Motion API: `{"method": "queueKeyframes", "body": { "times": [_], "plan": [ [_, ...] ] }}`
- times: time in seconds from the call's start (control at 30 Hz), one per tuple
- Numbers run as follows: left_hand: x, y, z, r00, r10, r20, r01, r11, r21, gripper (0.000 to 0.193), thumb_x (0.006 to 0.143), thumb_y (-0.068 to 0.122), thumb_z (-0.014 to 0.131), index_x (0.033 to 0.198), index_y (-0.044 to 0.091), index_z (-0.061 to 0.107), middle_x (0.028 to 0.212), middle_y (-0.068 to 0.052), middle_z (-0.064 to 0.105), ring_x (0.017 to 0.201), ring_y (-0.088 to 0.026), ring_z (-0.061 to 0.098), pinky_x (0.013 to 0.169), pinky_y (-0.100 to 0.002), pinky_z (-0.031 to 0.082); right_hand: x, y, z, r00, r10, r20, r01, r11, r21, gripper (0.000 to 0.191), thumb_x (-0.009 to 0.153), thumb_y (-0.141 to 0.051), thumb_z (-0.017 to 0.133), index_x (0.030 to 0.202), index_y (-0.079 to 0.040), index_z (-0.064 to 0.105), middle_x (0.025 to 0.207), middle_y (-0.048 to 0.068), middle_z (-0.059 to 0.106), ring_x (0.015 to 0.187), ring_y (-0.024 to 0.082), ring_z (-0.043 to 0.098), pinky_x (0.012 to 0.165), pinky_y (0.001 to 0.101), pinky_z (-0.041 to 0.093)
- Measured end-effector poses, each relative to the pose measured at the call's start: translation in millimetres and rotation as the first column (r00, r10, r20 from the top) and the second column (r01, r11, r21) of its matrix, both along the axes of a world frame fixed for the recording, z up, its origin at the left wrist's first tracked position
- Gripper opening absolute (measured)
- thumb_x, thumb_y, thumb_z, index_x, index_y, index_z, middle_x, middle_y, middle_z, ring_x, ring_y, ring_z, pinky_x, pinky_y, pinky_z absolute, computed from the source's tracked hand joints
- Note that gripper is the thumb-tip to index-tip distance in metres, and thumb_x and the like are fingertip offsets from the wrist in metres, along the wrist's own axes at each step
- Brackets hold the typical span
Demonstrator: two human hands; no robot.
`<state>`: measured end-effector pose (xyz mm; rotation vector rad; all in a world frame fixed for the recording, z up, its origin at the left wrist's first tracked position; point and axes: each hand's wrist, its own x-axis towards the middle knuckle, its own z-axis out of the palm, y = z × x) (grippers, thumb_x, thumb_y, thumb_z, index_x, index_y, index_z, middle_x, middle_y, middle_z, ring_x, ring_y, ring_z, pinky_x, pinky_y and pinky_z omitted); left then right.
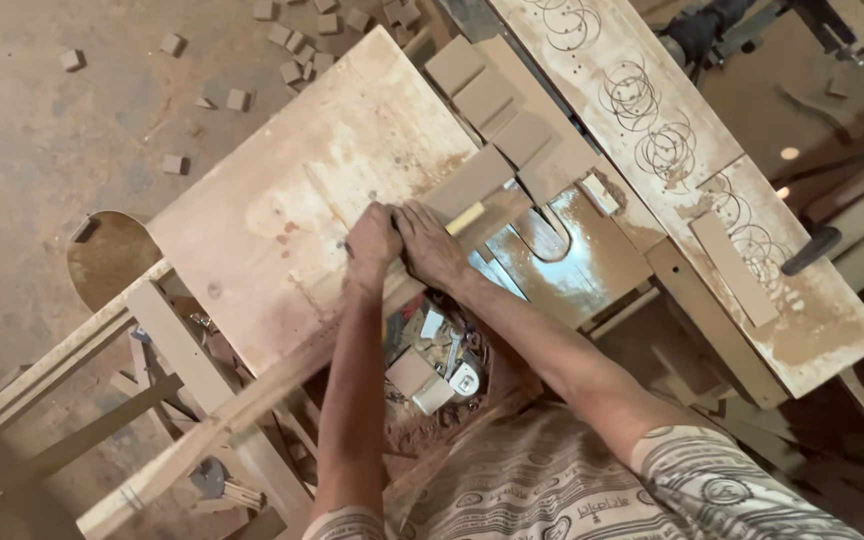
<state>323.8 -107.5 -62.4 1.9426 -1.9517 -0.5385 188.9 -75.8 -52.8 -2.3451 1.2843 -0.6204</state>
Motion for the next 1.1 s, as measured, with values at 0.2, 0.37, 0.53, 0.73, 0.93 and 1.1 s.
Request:
{"method": "queueKeyframes", "body": {
  "times": [0.2,0.37,0.53,0.73,0.93,1.1],
  "plan": [
    [-37,114,3,0.991,-0.108,-0.086,0.107,0.994,-0.007,0.025,0.085,0.015,0.067,0.108,0.008,0.074,0.102,-0.020,0.069,0.097,-0.041,0.067,0.084,-0.050,0.055,-61,99,-29,0.999,0.007,-0.044,-0.008,1.000,-0.016,0.069,0.082,0.000,0.062,0.147,0.008,0.040,0.151,0.028,0.046,0.147,0.041,0.038,0.124,0.0486,0.030],
    [-52,168,5,0.996,0.028,-0.081,-0.029,1.000,-0.012,0.032,0.075,0.016,0.072,0.106,0.007,0.074,0.099,-0.020,0.067,0.096,-0.041,0.064,0.083,-0.049,0.052,-86,138,-47,1.000,-0.004,0.007,0.004,1.000,-0.026,0.068,0.086,0.002,0.061,0.150,0.005,0.038,0.154,0.026,0.045,0.149,0.040,0.039,0.125,0.0487,0.032],
    [-79,145,-15,0.991,-0.038,-0.128,0.031,0.998,-0.059,0.024,0.091,0.009,0.055,0.107,0.004,0.071,0.103,-0.020,0.066,0.098,-0.042,0.063,0.085,-0.050,0.052,-87,138,-47,0.998,-0.018,0.063,0.019,1.000,-0.016,0.077,0.082,-0.003,0.064,0.151,0.008,0.032,0.154,0.029,0.040,0.147,0.045,0.036,0.122,0.0521,0.032],
    [-87,133,-46,0.948,0.022,-0.319,-0.040,0.998,-0.051,0.029,0.103,0.018,0.041,0.096,0.001,0.063,0.098,-0.023,0.065,0.094,-0.044,0.061,0.082,-0.051,0.048,-88,136,-48,0.988,-0.055,0.145,0.068,0.994,-0.085,0.093,0.077,0.002,0.073,0.154,0.007,0.021,0.157,0.031,0.033,0.146,0.048,0.035,0.123,0.0559,0.033],
    [-90,126,-53,0.968,0.028,-0.250,-0.047,0.996,-0.073,0.031,0.097,0.027,0.045,0.088,0.001,0.060,0.088,-0.022,0.063,0.086,-0.044,0.062,0.075,-0.051,0.047,-92,134,-46,0.983,0.054,0.174,-0.038,0.995,-0.093,0.107,0.067,0.005,0.078,0.155,0.001,0.018,0.158,0.031,0.028,0.147,0.050,0.035,0.120,0.0528,0.040],
    [-89,120,-47,0.813,0.193,-0.549,-0.185,0.980,0.070,0.035,0.099,0.028,0.040,0.086,0.001,0.058,0.080,-0.021,0.062,0.076,-0.040,0.060,0.072,-0.049,0.047,-91,123,-48,0.968,0.123,0.217,-0.108,0.991,-0.084,0.118,0.060,0.004,0.080,0.156,0.000,0.012,0.159,0.032,0.026,0.147,0.051,0.035,0.118,0.0545,0.041]
  ]
}}
